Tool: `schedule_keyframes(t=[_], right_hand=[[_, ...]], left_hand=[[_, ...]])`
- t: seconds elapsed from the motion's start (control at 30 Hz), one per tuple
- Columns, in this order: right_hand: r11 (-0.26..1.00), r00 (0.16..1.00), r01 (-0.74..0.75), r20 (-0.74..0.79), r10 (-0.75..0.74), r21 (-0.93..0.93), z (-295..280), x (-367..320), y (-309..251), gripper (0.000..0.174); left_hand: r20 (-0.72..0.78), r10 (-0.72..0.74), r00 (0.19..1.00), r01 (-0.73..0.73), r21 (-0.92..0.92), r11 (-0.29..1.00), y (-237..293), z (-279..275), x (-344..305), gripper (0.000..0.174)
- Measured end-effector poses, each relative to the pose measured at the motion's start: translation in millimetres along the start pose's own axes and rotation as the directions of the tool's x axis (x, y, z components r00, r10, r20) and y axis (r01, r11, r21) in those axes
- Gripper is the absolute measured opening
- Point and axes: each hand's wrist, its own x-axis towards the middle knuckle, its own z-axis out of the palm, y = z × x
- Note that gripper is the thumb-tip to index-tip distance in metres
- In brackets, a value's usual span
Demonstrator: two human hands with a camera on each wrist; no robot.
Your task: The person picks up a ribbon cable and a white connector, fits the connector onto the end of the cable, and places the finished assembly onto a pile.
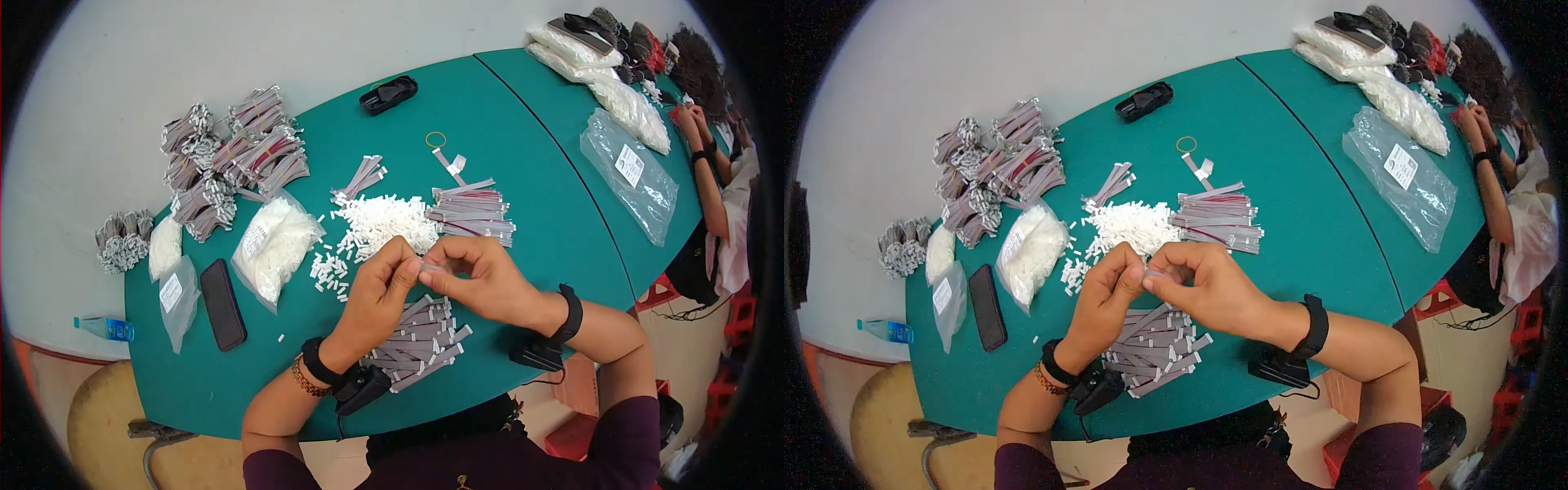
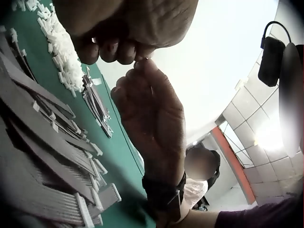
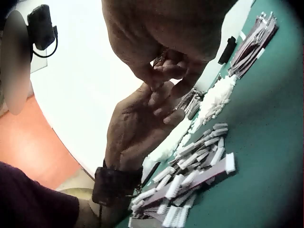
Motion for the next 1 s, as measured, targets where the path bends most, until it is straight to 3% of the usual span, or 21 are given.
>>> schedule_keyframes(t=[0.07,0.17,0.27,0.37,0.53,0.63,0.73,0.83,1.0], right_hand=[[0.97,0.986,0.155,-0.026,-0.162,-0.188,1,-1,2,0.017],[0.994,0.998,0.065,-0.001,-0.065,-0.091,-1,2,0,0.017],[0.985,0.989,-0.127,0.092,0.117,0.115,-5,3,-1,0.017],[0.958,0.962,-0.238,0.172,0.21,0.159,-11,5,-5,0.014],[0.964,0.972,-0.207,0.149,0.183,0.167,-10,5,0,0.019],[0.97,0.971,-0.202,0.162,0.179,0.138,-9,5,4,0.021],[0.976,0.961,-0.194,0.221,0.169,0.095,-11,4,4,0.021],[0.962,0.932,-0.262,0.279,0.232,0.076,-15,5,-2,0.022],[0.963,0.946,-0.238,0.254,0.2,0.126,-18,5,-6,0.021]], left_hand=[[0.011,0.0,1.0,0.0,-0.013,1.0,0,0,0,0.025],[0.042,-0.029,0.999,0.031,-0.052,0.998,6,-2,1,0.025],[0.066,-0.05,0.997,0.055,-0.067,0.996,11,-5,3,0.025],[0.073,-0.065,0.995,0.071,-0.082,0.994,10,-9,4,0.027],[0.15,-0.139,0.979,0.158,-0.125,0.98,14,-14,7,0.029],[0.191,-0.133,0.972,0.138,-0.013,0.99,14,-13,7,0.028],[0.209,-0.137,0.968,0.15,-0.051,0.987,10,-15,6,0.027],[0.173,-0.079,0.982,0.044,0.198,0.979,12,-20,6,0.026],[0.131,-0.001,0.991,-0.038,0.298,0.954,21,-16,6,0.026]])
